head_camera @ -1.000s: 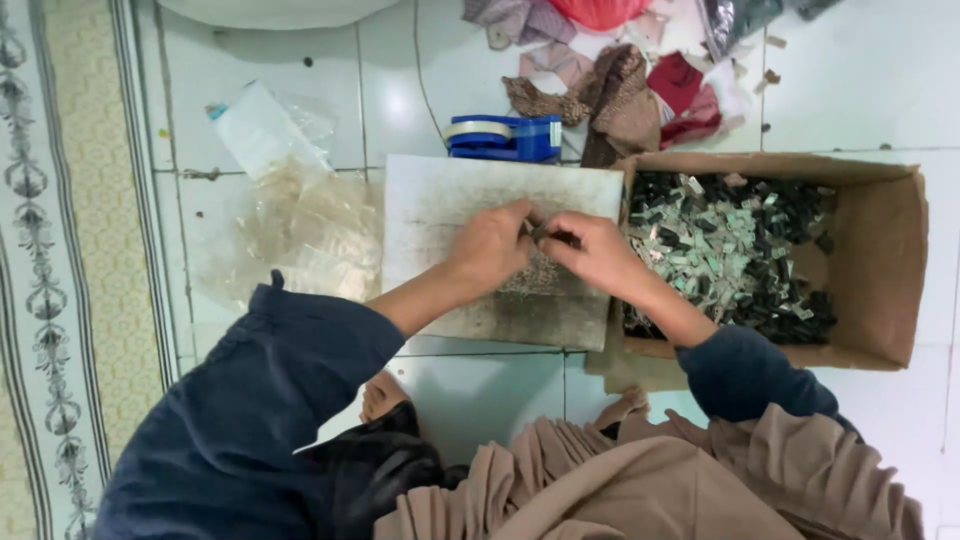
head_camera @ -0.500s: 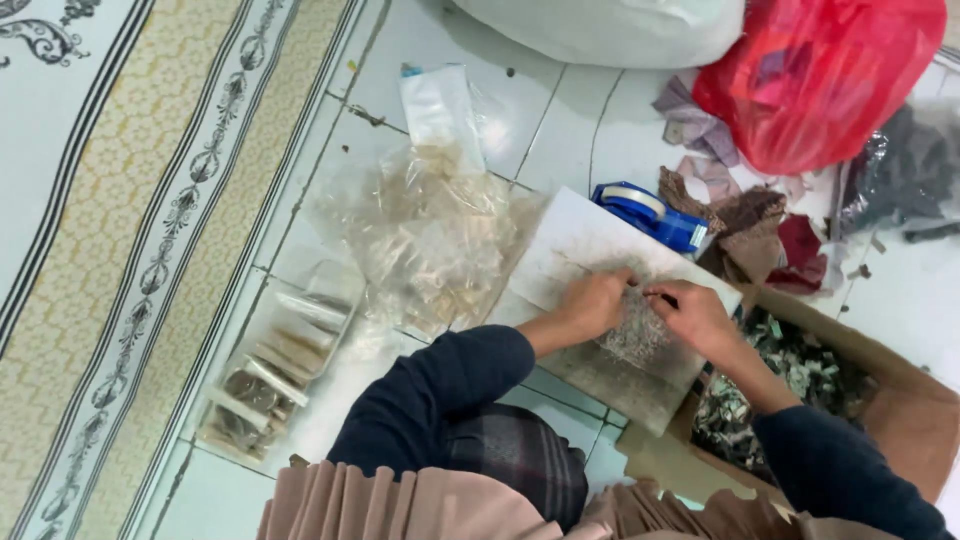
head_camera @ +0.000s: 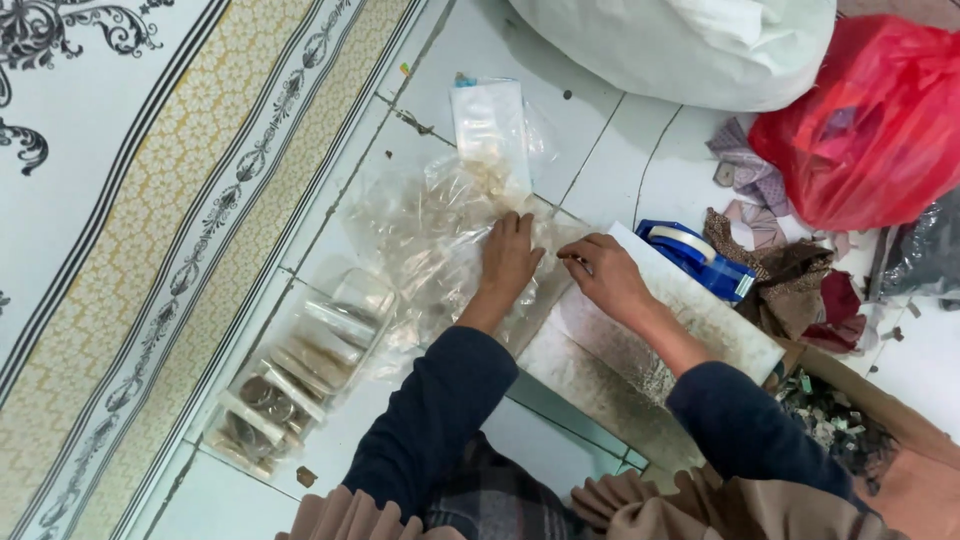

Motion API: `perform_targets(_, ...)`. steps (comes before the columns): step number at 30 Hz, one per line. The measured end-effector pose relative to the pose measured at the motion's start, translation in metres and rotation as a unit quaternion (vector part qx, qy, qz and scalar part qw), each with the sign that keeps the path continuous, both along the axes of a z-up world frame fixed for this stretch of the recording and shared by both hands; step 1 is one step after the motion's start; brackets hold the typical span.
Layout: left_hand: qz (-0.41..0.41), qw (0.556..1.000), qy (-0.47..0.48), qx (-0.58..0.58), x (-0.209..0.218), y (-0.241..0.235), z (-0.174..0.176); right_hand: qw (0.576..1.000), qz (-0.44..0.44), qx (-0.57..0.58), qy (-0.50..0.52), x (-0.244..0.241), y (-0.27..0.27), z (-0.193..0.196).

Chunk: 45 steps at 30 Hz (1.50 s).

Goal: The person sits on the floor and sorts small metallic parts from a cardboard box into clear plastic bags. They place the filled bags on the floor next to other completed packages.

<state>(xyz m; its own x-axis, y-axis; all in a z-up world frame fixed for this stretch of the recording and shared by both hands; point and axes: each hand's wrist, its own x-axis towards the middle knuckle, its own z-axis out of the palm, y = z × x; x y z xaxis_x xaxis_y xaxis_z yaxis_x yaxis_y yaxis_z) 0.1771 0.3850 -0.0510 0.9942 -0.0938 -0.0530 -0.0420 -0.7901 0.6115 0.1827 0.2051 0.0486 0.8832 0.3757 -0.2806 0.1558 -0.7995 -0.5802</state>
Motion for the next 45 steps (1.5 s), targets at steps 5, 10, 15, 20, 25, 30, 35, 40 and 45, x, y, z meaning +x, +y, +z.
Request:
perform_targets(5, 0.017, 1.0, -0.014, -0.019, -0.003, 0.001, -0.039, 1.0, 0.007, -0.009, -0.014, 0.017, 0.017, -0.007)
perform_targets(10, 0.07, 0.994, -0.01, -0.077, -0.012, 0.015, 0.011, 1.0, -0.01, -0.024, -0.018, 0.026, 0.018, -0.001)
perform_targets(15, 0.112, 0.941, -0.001, -0.321, -0.022, 0.033, 0.105, 0.992, -0.035, 0.121, -0.006, 0.025, 0.035, 0.07)
perform_targets(20, 0.013, 0.926, 0.051, -0.374, -0.019, 0.05, 0.195, 0.978, 0.003, 0.206, -0.039, 0.018, 0.025, 0.15)
perform_targets(25, -0.123, 0.898, 0.1, -0.41, -0.008, 0.039, 0.245, 0.96, 0.064, 0.206, -0.179, 0.001, -0.021, 0.174)
perform_targets(30, -0.12, 0.939, -0.017, -0.322, 0.003, -0.006, 0.276, 0.962, -0.052, 0.231, -0.138, -0.015, -0.078, 0.178)
perform_targets(35, -0.091, 0.943, -0.075, -0.311, -0.02, -0.067, 0.28, 0.94, -0.159, 0.293, -0.077, -0.046, -0.116, 0.167)
perform_targets(40, -0.143, 0.958, -0.007, -0.25, -0.031, -0.112, 0.294, 0.927, -0.21, 0.301, -0.075, -0.064, -0.146, 0.156)
perform_targets(45, -0.228, 0.955, 0.061, -0.178, -0.022, -0.145, 0.292, 0.925, -0.225, 0.288, -0.104, -0.076, -0.167, 0.149)
